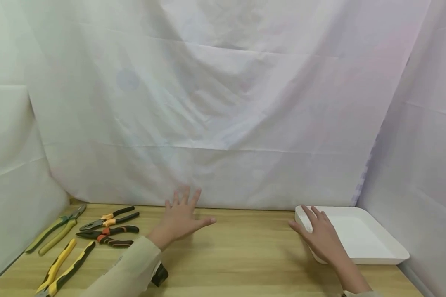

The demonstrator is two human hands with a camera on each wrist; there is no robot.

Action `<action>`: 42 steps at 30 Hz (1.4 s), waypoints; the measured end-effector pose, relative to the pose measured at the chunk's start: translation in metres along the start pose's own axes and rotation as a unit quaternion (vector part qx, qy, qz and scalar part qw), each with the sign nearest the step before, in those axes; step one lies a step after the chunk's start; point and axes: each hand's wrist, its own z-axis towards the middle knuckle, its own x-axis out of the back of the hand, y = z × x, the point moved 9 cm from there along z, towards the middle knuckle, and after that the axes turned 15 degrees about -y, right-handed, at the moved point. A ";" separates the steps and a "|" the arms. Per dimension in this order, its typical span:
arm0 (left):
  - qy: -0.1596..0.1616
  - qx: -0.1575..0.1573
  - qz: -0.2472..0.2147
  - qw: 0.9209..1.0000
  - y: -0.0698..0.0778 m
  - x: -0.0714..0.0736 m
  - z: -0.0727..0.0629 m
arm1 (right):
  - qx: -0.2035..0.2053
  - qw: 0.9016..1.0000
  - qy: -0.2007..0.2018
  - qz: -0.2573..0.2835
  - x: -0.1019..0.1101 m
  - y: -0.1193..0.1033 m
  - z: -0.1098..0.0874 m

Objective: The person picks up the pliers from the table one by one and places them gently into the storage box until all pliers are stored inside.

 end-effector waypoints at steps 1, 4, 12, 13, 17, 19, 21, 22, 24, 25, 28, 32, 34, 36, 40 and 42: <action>-0.001 -0.005 -0.006 1.000 0.004 -0.001 0.000 | -0.002 1.000 0.005 0.008 0.002 0.005 -0.003; 0.002 -0.019 -0.020 1.000 0.017 -0.004 0.003 | -0.014 0.999 0.021 0.026 0.008 0.022 -0.009; 0.012 -0.045 -0.068 0.997 0.060 -0.006 0.017 | -0.040 0.996 0.072 0.026 0.028 0.059 -0.021; 0.015 -0.046 -0.071 0.996 0.066 -0.008 0.018 | -0.044 0.996 0.073 0.027 0.030 0.063 -0.023; 0.035 -0.032 -0.103 0.994 0.079 -0.012 0.022 | -0.053 0.994 0.093 0.029 0.036 0.076 -0.026; 0.039 -0.027 -0.133 0.990 0.084 -0.016 0.024 | -0.059 0.992 0.105 0.034 0.038 0.083 -0.028; 0.035 -0.028 -0.166 0.985 0.089 -0.021 0.027 | -0.068 0.990 0.117 0.035 0.039 0.090 -0.031; 0.033 -0.031 -0.180 0.983 0.092 -0.024 0.028 | -0.073 0.989 0.121 0.036 0.040 0.095 -0.032; 0.029 -0.038 -0.205 0.978 0.097 -0.030 0.032 | -0.083 0.987 0.133 0.038 0.043 0.103 -0.036; 0.026 -0.042 -0.217 0.975 0.099 -0.034 0.034 | -0.087 0.985 0.141 0.038 0.044 0.107 -0.037; 0.024 -0.054 -0.251 0.966 0.105 -0.042 0.040 | -0.099 0.981 0.162 0.034 0.046 0.118 -0.041; 0.029 -0.067 -0.301 0.951 0.111 -0.053 0.047 | -0.118 0.975 0.186 0.033 0.048 0.132 -0.045; 0.037 -0.076 -0.323 0.942 0.115 -0.058 0.050 | -0.131 0.971 0.199 0.038 0.049 0.139 -0.048; 0.043 -0.083 -0.342 0.935 0.119 -0.065 0.053 | -0.145 0.966 0.210 0.047 0.049 0.145 -0.052; 0.052 -0.103 -0.370 0.922 0.128 -0.079 0.057 | -0.166 0.954 0.237 0.072 0.045 0.157 -0.060; 0.056 -0.106 -0.391 0.912 0.130 -0.087 0.059 | -0.170 0.949 0.254 0.078 0.042 0.162 -0.063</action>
